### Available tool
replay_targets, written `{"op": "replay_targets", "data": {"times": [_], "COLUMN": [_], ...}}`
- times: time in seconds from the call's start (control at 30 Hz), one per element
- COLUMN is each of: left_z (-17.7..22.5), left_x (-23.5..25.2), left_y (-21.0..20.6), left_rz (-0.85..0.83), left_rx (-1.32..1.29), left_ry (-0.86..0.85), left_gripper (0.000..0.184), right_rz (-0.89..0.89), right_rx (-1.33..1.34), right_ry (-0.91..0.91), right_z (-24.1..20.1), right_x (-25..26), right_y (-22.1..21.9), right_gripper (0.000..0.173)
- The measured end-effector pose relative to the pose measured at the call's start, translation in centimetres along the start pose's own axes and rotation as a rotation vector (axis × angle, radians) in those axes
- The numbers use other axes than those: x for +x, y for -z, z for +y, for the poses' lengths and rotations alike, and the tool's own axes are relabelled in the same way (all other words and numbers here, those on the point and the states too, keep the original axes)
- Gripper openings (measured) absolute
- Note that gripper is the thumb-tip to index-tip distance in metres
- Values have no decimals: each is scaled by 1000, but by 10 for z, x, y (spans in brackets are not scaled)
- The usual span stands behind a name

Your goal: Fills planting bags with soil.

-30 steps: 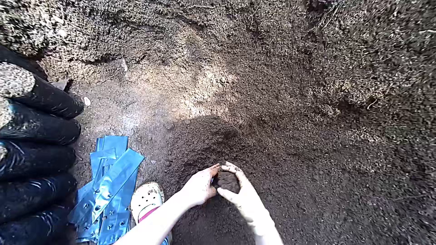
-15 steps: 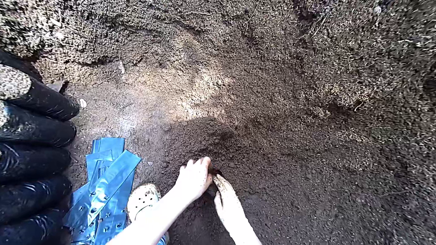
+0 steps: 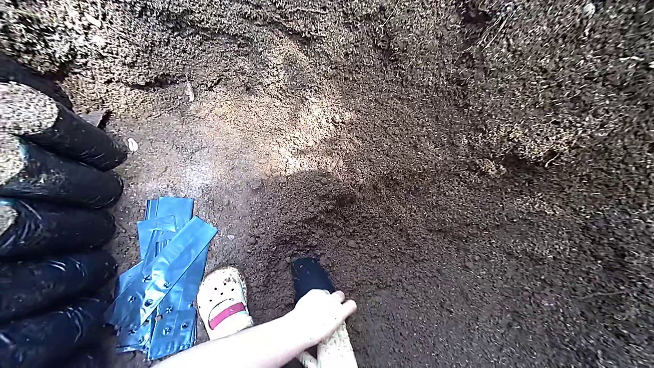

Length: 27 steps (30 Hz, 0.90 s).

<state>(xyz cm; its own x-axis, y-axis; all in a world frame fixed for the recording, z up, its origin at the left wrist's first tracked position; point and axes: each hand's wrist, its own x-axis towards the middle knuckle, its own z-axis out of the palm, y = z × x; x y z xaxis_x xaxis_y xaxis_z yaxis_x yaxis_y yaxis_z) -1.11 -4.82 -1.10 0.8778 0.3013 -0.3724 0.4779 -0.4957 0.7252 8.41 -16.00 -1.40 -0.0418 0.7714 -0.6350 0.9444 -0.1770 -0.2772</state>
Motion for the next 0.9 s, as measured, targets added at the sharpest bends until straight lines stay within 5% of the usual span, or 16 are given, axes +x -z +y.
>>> {"op": "replay_targets", "data": {"times": [0.13, 0.27, 0.43, 0.5, 0.6, 0.67, 0.8, 0.9], "left_z": [-5, -9, -15, -13, -18, -28, -44, -54], "left_x": [2, 7, -5, -20, -24, -12, 7, 2], "left_y": [-14, -14, 31, 64, 92, 86, 65, 51], "left_rz": [-49, -31, 234, 219, 160, 132, -66, -15], "left_rx": [4, -12, -235, -170, -32, 14, 185, 149], "left_ry": [-79, -76, 158, 366, 560, 483, 294, 194], "left_gripper": [32, 32, 34, 35, 69, 81, 36, 35], "right_rz": [0, -246, -50, 218, 400, 417, 456, 416], "right_rx": [-14, 9, -63, -148, -260, -289, -262, -215], "right_ry": [-16, -114, 112, 382, 555, 582, 553, 364], "right_z": [-6, -23, -8, 3, 9, 16, 28, 28], "right_x": [9, 21, 41, 47, 57, 62, 60, 45], "right_y": [-14, 16, 63, 69, 81, 84, 69, 70], "right_gripper": [60, 58, 48, 34, 12, 13, 20, 23]}}
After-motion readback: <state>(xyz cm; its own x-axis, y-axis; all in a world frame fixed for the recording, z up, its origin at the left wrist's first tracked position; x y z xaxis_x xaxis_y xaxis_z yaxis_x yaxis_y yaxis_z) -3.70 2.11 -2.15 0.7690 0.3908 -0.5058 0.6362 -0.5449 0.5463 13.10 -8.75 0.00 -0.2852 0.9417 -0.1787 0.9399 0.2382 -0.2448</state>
